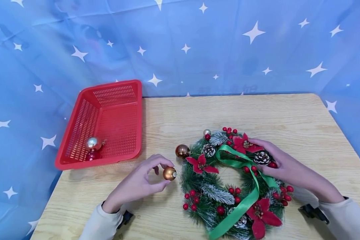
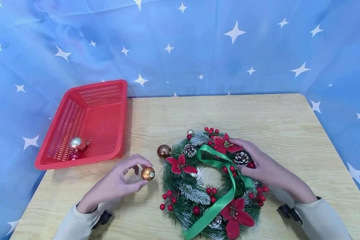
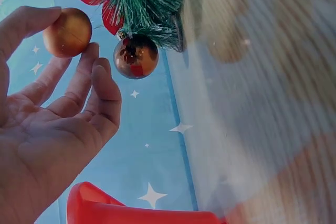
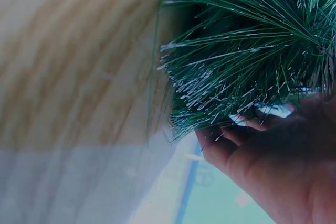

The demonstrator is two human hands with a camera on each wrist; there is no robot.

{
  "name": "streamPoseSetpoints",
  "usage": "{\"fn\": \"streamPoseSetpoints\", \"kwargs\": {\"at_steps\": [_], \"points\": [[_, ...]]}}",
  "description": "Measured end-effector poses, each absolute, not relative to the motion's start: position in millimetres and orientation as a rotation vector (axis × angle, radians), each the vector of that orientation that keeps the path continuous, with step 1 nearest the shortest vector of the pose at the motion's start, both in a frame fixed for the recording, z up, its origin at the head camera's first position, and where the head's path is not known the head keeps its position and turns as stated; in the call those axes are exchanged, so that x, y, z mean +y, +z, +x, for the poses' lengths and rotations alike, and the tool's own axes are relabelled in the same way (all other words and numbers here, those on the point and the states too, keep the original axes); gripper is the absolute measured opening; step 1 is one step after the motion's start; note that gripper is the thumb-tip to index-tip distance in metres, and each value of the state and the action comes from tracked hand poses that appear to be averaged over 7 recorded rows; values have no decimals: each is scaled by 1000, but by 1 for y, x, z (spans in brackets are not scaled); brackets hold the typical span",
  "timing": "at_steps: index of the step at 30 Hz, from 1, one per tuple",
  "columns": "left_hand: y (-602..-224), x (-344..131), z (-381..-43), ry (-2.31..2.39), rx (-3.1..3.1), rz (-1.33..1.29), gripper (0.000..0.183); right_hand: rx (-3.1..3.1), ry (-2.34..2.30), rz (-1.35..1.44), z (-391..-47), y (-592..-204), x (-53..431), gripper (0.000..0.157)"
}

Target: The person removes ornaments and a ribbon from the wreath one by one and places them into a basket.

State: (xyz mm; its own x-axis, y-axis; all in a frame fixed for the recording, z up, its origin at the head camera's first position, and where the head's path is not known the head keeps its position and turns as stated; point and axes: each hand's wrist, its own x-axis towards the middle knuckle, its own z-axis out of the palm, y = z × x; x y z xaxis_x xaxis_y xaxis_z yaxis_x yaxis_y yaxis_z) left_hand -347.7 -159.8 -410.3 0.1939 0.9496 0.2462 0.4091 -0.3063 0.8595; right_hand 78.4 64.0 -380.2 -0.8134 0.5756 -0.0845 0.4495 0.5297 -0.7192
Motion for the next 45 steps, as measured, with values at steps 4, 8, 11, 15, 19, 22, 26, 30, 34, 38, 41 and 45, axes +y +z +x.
{"fn": "streamPoseSetpoints", "kwargs": {"at_steps": [4,8,11,15,19,22,26,30,34,38,41,45], "points": [[-408,-158,-348,1112,1271,1824,49,-2608,1161,-864,80,-380,67,85],[-406,-158,-349,1140,1281,1774,49,-2617,1187,-852,82,-378,70,85],[-404,-160,-351,1162,1300,1728,48,-2626,1198,-849,81,-378,72,84],[-402,-165,-357,1217,1342,1704,45,-2632,1211,-833,78,-378,74,82],[-400,-171,-364,1260,1393,1704,45,-2634,1233,-818,74,-378,74,81],[-399,-173,-368,1275,1411,1684,46,-2632,1243,-814,74,-378,76,81],[-396,-174,-371,1289,1397,1676,47,-2643,1229,-806,75,-377,79,81],[-391,-176,-376,1327,1392,1685,48,-2650,1200,-787,76,-376,80,82],[-385,-180,-384,1382,1413,1647,49,-2640,1128,-763,77,-379,80,85],[-382,-183,-393,1414,1437,1609,51,-2635,1042,-758,78,-380,78,84],[-380,-185,-398,1428,1453,1591,53,-2631,1007,-755,80,-377,75,82],[-379,-184,-402,1447,1466,1578,53,-2598,959,-786,84,-371,71,79]]}}
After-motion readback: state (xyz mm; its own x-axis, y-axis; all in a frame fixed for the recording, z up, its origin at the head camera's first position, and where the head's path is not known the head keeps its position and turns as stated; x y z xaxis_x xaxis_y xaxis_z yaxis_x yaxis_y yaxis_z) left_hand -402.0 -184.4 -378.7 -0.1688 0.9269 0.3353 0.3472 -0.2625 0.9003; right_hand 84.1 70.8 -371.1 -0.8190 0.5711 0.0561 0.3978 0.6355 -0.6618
